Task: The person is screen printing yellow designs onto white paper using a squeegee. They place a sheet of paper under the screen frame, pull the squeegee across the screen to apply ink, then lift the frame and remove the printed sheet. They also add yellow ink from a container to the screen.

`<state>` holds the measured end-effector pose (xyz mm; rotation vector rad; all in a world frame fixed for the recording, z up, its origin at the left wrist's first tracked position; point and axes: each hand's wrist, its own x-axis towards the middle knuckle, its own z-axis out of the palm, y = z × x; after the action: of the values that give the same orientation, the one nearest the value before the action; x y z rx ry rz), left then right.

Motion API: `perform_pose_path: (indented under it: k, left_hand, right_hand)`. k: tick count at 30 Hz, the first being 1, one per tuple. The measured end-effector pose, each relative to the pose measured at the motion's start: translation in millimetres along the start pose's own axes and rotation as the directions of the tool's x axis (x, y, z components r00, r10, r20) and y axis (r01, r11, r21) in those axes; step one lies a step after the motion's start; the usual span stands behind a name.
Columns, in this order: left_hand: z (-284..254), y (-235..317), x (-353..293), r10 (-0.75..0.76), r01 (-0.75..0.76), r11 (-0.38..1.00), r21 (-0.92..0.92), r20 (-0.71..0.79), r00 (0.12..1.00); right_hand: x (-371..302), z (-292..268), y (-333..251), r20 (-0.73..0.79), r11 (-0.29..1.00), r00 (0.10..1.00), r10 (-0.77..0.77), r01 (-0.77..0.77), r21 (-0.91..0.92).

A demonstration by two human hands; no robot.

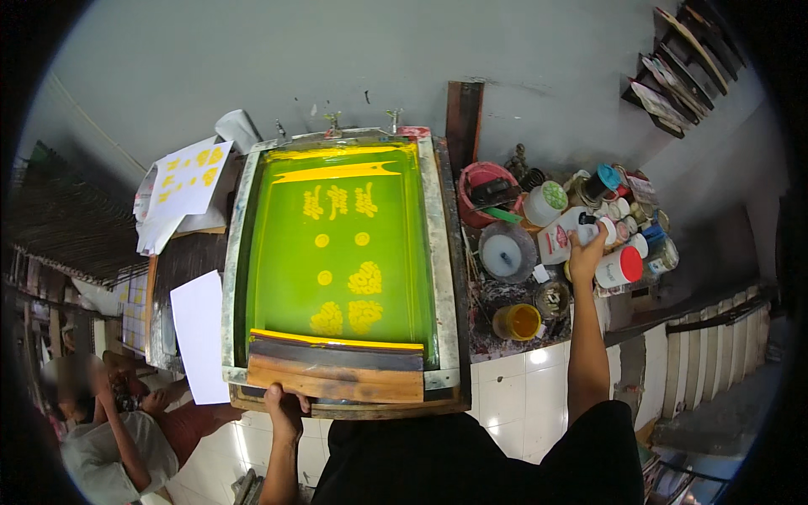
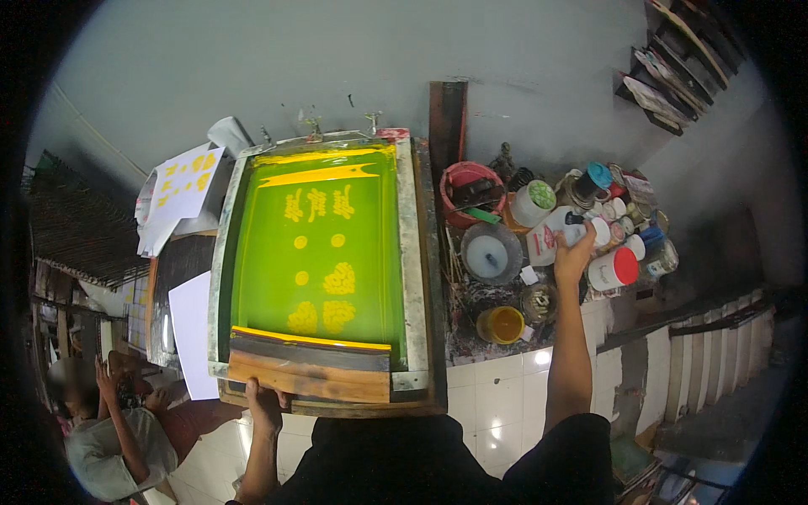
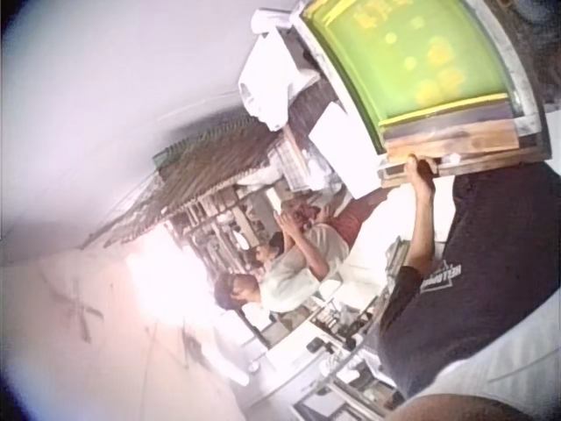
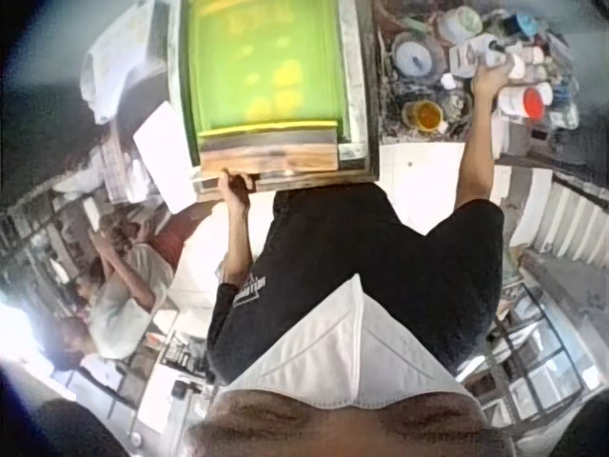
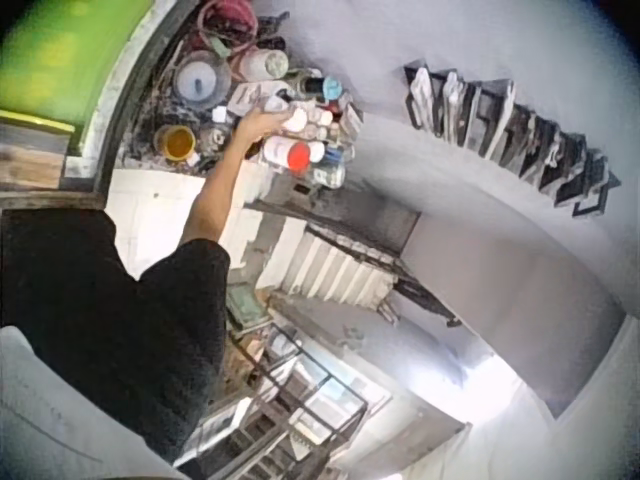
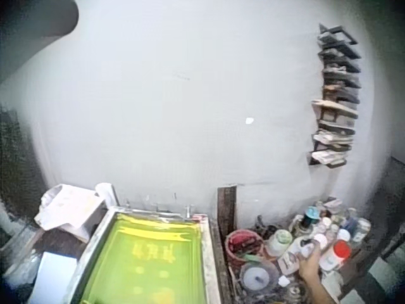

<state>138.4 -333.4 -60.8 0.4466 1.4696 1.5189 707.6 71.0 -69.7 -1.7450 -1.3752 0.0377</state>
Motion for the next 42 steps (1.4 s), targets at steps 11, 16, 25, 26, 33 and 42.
perform_pose_path:
  k: [11,16,25,26,33,42]
  left_hand:
    - [10,9,-2,-0.013,0.013,1.0,-0.021,0.03,0.999]
    - [15,15,-1,0.009,-0.006,0.999,-0.048,0.05,0.999]
    - [16,27,-1,-0.015,0.027,0.996,-0.086,0.133,0.991]
    - [11,28,0,-0.054,0.059,0.998,-0.026,0.166,0.985]
    - [-13,40,12,-0.16,0.062,0.967,0.246,0.4,0.903]
    - [-18,39,12,-0.176,-0.026,0.825,0.564,0.3,0.938]
  right_hand:
    - [-66,-64,-155,0.041,0.968,0.969,-0.245,0.246,-0.039]
    - [-238,-82,-302,0.689,0.684,0.269,-0.673,0.581,0.442]
    - [-282,-76,-347,0.451,0.253,0.045,-0.892,0.875,0.414]
    - [-280,-77,-350,0.482,0.285,0.063,-0.874,0.869,0.405]
    - [-183,-30,-396,0.377,0.466,0.349,-0.858,0.837,0.287]
    - [-55,209,-409,0.324,0.53,0.429,-0.843,0.766,0.365]
